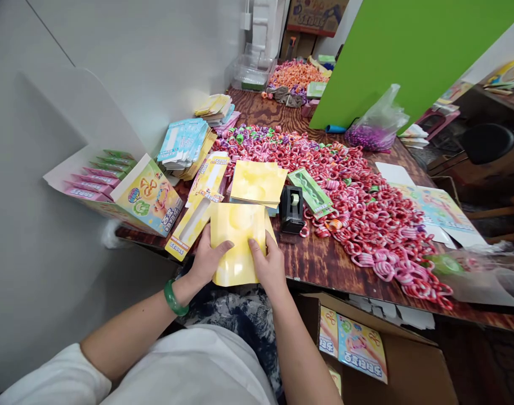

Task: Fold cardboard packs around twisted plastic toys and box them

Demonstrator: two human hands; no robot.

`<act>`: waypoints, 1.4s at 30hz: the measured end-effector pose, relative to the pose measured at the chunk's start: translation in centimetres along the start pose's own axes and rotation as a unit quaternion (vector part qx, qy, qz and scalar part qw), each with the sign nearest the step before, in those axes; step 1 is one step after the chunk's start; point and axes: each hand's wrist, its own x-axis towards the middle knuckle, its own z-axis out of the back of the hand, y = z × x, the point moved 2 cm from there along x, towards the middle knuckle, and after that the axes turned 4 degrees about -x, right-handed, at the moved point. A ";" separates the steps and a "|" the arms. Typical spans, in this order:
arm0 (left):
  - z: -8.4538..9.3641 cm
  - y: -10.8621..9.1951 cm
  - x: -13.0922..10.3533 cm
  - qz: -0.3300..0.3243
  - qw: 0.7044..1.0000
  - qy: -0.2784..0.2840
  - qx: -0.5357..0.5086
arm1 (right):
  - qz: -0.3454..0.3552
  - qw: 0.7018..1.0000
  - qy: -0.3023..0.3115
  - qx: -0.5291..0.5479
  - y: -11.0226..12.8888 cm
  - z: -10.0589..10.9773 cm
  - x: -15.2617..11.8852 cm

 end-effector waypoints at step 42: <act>1.3 -0.8 -1.4 0.149 0.969 0.173 0.093 | 0.029 0.970 0.218 0.108 -0.5 -3.9 -4.4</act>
